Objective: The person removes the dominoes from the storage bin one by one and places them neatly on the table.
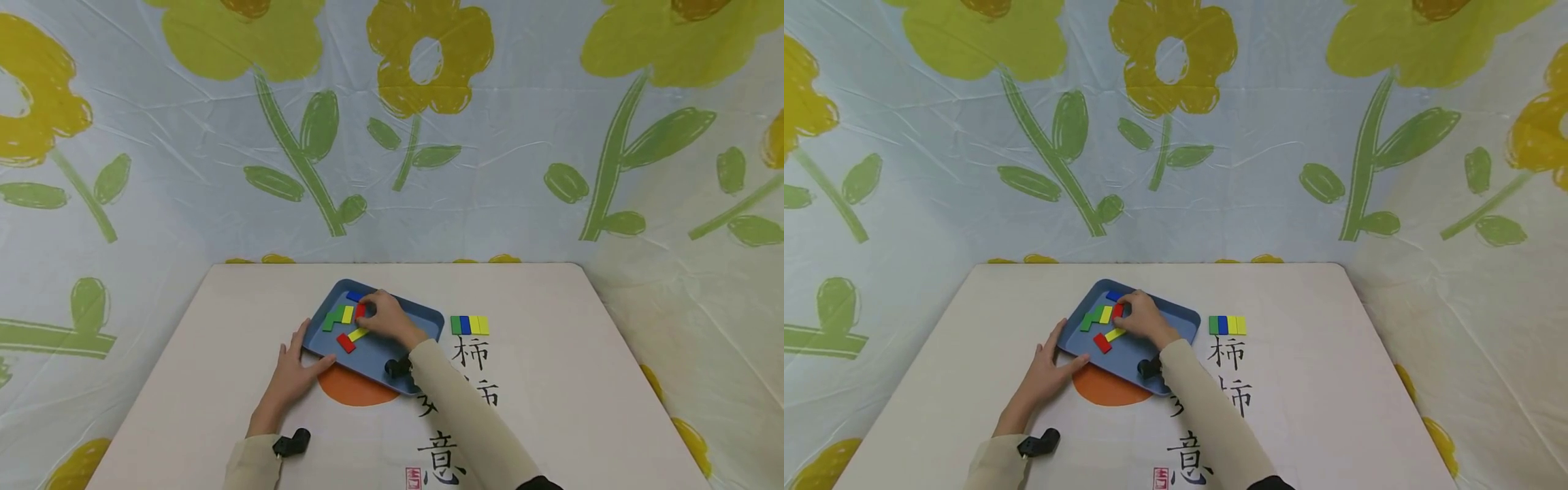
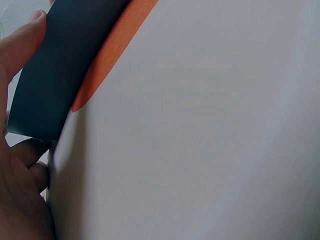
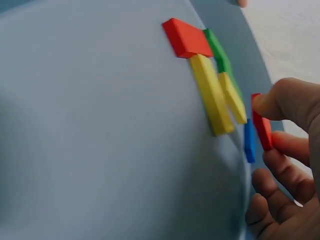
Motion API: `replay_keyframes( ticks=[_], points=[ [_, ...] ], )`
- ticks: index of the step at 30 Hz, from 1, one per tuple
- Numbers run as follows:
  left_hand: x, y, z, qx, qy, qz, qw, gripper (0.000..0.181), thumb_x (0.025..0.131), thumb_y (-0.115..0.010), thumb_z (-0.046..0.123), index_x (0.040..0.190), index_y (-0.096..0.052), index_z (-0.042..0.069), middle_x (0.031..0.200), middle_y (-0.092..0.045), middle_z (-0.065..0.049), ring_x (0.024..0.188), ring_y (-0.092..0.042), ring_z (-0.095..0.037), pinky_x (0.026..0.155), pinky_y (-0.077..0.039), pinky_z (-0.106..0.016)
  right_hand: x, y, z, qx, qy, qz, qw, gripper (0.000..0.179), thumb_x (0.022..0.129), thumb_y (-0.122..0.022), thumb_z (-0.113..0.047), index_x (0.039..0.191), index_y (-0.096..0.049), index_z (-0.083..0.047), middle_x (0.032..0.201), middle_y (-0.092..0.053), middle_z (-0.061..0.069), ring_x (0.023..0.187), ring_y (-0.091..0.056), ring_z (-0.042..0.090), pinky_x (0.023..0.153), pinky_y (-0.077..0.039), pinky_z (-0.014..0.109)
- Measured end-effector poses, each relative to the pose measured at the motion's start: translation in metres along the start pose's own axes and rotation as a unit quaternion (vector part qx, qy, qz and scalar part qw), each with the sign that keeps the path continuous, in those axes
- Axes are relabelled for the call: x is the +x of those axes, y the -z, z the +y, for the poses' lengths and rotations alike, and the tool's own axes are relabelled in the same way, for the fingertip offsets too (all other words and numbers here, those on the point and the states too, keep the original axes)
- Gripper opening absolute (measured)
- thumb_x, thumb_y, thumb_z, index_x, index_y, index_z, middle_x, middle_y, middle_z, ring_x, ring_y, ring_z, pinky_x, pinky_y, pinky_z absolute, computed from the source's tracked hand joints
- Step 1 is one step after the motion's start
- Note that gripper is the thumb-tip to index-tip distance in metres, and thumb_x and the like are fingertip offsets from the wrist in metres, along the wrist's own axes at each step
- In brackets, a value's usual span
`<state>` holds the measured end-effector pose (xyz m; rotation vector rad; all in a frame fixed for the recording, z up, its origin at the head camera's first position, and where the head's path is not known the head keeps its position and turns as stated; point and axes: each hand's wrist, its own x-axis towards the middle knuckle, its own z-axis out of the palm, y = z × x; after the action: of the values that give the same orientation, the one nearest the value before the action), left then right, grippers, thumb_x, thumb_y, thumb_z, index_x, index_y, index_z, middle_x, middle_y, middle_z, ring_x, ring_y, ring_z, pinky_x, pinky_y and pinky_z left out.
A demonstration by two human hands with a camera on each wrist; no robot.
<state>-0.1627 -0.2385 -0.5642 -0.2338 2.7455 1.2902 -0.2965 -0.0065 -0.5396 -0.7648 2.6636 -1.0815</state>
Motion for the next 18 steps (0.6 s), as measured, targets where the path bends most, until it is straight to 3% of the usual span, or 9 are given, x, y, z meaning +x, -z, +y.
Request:
replay_keyframes(
  ticks=[5,11,18],
  points=[
    [-0.001,0.0,0.001,0.001,0.006,-0.002,1.0,0.108,0.086,-0.072,0.065,0.167,-0.009,0.032,0.174,-0.013,-0.013,0.155,0.005,-0.056,0.12,-0.005,-0.077,-0.009,0.011,0.001,0.006,0.004,-0.008,0.9999,0.042,0.092,-0.076,-0.026,0.129,-0.07,-0.007,0.125,-0.063,0.014,0.095,-0.057,0.02,0.084,-0.055,0.034],
    [-0.001,0.0,-0.001,0.003,0.01,-0.002,0.9999,0.108,0.086,-0.072,0.066,0.167,-0.008,0.034,0.174,-0.013,-0.012,0.156,0.005,-0.055,0.122,-0.003,-0.075,-0.021,0.029,0.003,0.005,0.004,-0.014,0.9999,0.042,0.092,-0.075,-0.024,0.13,-0.07,-0.007,0.127,-0.061,0.015,0.1,-0.058,0.023,0.089,-0.056,0.038],
    [0.001,-0.001,-0.003,0.001,-0.007,0.0,1.0,0.107,0.086,-0.072,0.064,0.167,-0.009,0.031,0.173,-0.014,-0.012,0.157,0.001,-0.052,0.125,0.002,-0.069,-0.039,0.055,0.012,-0.002,-0.004,0.014,0.9999,0.042,0.09,-0.077,-0.022,0.128,-0.07,-0.006,0.123,-0.063,0.013,0.098,-0.058,0.022,0.085,-0.055,0.036]
  ],
)
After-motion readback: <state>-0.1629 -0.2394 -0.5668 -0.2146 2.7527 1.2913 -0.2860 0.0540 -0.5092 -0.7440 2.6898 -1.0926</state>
